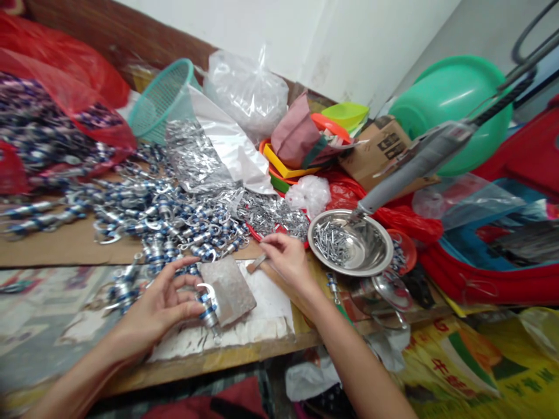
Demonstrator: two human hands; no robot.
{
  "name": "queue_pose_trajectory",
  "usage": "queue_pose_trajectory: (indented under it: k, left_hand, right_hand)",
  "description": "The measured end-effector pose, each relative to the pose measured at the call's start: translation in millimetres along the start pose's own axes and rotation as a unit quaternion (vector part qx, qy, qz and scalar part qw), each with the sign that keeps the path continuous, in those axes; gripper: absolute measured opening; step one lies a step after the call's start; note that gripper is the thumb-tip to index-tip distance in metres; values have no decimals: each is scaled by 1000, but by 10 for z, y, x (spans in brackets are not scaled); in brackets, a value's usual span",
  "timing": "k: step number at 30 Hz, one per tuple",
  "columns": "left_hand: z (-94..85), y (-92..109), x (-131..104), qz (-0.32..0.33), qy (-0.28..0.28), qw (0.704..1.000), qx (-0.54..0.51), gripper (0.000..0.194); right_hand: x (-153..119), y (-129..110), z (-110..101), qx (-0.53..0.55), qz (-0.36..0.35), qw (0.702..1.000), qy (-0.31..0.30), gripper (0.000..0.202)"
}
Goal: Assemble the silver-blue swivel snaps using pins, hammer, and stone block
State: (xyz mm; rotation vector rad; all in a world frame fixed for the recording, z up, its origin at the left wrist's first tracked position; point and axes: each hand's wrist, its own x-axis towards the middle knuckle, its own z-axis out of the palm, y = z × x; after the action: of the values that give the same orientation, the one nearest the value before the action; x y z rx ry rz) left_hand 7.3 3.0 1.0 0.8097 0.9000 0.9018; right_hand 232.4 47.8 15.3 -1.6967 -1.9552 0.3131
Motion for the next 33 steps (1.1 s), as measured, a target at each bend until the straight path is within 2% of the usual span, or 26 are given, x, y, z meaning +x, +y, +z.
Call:
queue_pose_trajectory:
  k: [2, 4, 6, 10, 13, 16, 21, 25, 30, 33]
  left_hand:
    - [-5, -5, -1, 1, -2, 1000, 6, 64]
    - [-12, -14, -2, 4, -2, 1000, 11, 62]
    - [-20, -24, -1, 10, -6, 1000, 12, 61]
    - [-31, -40, 12, 14, -11, 1000, 12, 60]
    - [-36, -48, 25, 22, -10, 1000, 14, 61]
    - [-42, -56, 31, 27, -11, 999, 16, 62]
    - [-57, -66, 21, 28, -10, 999, 20, 61]
    - [-62, -64, 16, 27, -9, 999, 23, 62]
    - [-37, -42, 23, 18, 2, 1000, 22, 65]
    - [-29, -32, 22, 19, 4, 1000, 19, 64]
  right_hand:
    - [-234, -314, 8, 107, -60, 991, -46, 12]
    - [-401, -563, -3, 102, -124, 982, -95, 14]
    - [-461, -704, -32, 66, -158, 976, -137, 15]
    - [-370, -736, -93, 37, -152, 966, -205, 11]
    - [-310, -695, -66, 54, -153, 960, -227, 12]
    - [-333, -668, 52, 94, -138, 963, -210, 13]
    - [-415, -676, 250, 126, -102, 978, -128, 15]
    - [-455, -647, 239, 159, -75, 980, -93, 15]
    - [-508, -514, 163, 230, -9, 973, -10, 13]
    - [-530, -557, 172, 200, -31, 979, -5, 12]
